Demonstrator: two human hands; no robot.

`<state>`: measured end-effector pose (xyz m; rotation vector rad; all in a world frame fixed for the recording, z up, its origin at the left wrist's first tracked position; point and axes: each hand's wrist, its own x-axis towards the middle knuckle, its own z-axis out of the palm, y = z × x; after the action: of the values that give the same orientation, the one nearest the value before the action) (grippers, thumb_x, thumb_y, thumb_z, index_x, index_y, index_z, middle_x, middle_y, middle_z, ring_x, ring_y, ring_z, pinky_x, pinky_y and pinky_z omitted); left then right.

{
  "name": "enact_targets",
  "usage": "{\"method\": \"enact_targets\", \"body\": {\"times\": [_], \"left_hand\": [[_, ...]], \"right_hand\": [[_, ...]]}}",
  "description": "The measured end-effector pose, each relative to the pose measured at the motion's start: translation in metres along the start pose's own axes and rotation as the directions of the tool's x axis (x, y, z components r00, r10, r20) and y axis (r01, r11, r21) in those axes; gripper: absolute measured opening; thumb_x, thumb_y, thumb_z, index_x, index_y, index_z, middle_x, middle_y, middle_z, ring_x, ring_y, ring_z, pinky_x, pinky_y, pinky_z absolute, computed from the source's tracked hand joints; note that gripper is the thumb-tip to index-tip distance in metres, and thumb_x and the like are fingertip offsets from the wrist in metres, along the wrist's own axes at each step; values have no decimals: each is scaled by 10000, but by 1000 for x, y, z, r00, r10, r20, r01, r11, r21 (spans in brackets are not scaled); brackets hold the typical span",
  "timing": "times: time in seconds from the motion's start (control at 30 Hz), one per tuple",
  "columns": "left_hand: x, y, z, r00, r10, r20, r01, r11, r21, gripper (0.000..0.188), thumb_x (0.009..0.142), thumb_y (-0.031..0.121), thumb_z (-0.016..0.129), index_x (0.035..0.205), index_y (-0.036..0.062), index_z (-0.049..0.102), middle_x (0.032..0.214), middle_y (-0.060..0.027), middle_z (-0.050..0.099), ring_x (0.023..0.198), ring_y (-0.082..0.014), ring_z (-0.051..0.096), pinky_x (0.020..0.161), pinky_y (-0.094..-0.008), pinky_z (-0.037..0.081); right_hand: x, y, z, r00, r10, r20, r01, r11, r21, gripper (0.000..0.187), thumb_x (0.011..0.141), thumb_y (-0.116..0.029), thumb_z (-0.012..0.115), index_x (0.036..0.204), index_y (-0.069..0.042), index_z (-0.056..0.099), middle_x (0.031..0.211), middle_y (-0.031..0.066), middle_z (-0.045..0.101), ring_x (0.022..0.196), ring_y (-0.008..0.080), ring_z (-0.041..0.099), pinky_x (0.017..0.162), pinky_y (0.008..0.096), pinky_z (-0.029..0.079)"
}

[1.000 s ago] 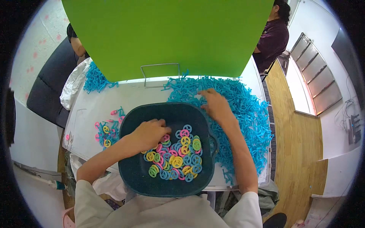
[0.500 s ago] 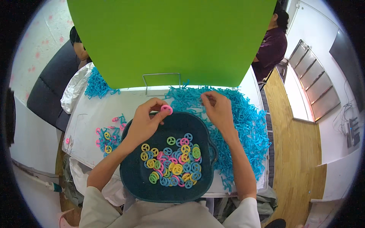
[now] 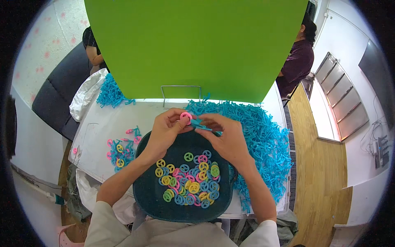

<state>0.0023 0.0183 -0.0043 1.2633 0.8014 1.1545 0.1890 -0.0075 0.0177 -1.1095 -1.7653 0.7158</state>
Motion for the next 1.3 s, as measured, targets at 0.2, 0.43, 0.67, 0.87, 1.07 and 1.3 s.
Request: {"method": "enact_targets", "body": {"times": [0.2, 0.43, 0.67, 0.87, 1.07, 1.3], "left_hand": [[-4, 14, 1, 999, -51, 7, 51, 998, -19, 228, 950, 168, 575, 1110, 8, 605, 1061, -75, 644, 942, -133, 622, 809, -287, 557], [-8, 13, 3, 1000, -21, 19, 21, 1000, 3, 248, 971, 205, 542, 1080, 10, 650, 1038, -53, 656, 930, -136, 629, 774, -275, 561], [-7, 9, 6, 997, -33, 64, 32, 999, 15, 227, 969, 150, 532, 1099, -3, 639, 1052, -63, 646, 933, -139, 628, 766, -273, 573], [-7, 4, 5, 1000, 14, -18, -13, 996, 92, 187, 950, 33, 518, 1091, -22, 629, 996, -75, 659, 918, -136, 631, 783, -281, 571], [-10, 0, 8, 992, 126, -10, -121, 968, 221, 186, 938, -14, 505, 1069, -28, 636, 969, -92, 669, 886, -139, 639, 772, -276, 568], [-10, 1, 12, 966, 254, 53, -260, 939, 226, 303, 934, -57, 439, 1166, -2, 625, 950, -130, 685, 834, -153, 660, 747, -286, 568]], "right_hand": [[0, 7, 1, 997, 54, -55, -56, 998, -32, 158, 813, -1, 663, 970, 0, 680, 890, 105, 693, 845, 169, 672, 743, 286, 531], [-3, 0, 6, 992, -48, -115, 35, 993, -116, 160, 792, 26, 651, 942, -11, 689, 867, 110, 686, 772, 188, 660, 702, 292, 521], [-3, 1, 6, 986, -131, -102, 114, 980, -160, 210, 748, 83, 620, 927, -4, 688, 836, 113, 676, 762, 221, 655, 679, 306, 511], [-6, 3, 10, 995, -89, -43, 82, 986, -147, 203, 756, 93, 615, 925, 5, 686, 821, 114, 668, 774, 205, 652, 668, 293, 503], [-6, 14, 10, 996, 63, -59, -61, 997, 39, 138, 789, -10, 680, 924, -23, 705, 758, 110, 680, 638, 144, 616, 555, 285, 445], [-2, 10, 5, 968, 249, 19, -246, 938, 244, 159, 873, -89, 661, 974, 34, 666, 842, 104, 696, 784, 147, 677, 630, 252, 551]]}}
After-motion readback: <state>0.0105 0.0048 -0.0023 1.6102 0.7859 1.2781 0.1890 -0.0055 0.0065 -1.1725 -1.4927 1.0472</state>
